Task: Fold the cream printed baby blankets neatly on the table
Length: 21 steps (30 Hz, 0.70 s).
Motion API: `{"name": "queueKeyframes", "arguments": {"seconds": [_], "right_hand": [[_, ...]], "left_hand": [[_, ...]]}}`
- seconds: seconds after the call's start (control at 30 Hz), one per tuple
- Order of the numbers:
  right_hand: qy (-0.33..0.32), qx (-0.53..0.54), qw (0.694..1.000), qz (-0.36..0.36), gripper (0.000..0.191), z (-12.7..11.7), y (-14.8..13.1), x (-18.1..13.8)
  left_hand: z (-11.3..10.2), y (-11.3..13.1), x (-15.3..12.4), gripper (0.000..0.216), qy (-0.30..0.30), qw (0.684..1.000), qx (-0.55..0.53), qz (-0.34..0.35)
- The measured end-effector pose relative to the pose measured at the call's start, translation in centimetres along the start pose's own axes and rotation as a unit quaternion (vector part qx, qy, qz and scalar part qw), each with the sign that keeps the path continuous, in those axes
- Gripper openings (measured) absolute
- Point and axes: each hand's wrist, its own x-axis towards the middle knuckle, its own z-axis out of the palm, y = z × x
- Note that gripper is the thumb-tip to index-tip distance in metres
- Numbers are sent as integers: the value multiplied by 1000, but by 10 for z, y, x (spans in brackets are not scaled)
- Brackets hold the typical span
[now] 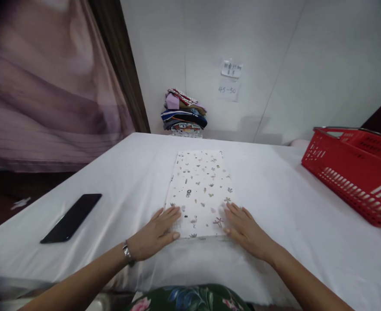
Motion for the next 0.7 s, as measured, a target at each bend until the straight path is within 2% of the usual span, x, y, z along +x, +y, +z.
{"name": "queueKeyframes", "arguments": {"seconds": [0.1, 0.17, 0.27, 0.33, 0.47, 0.57, 0.7], "right_hand": [[50, -8, 998, 40, 62, -10, 4, 42], [77, -36, 994, 74, 67, -9, 11, 73], [82, -78, 988, 108, 71, 4, 26, 105], [72, -91, 987, 113, 71, 16, 36, 112], [71, -105, 986, 110, 72, 30, 46, 104], [56, -102, 987, 107, 72, 24, 42, 106], [63, -107, 985, 118, 76, 0, 38, 136]], "left_hand": [[-15, 4, 33, 67, 51, 998, 1, -36], [-16, 0, 59, 73, 75, 995, 26, -59], [-2, -16, 82, 80, 51, 989, 59, -129], [9, -27, 83, 82, 37, 986, 65, -149], [21, -34, 72, 80, 51, 986, 64, -142], [14, -31, 75, 80, 43, 985, 47, -158], [-4, -37, 108, 83, 85, 982, 65, -158]]}}
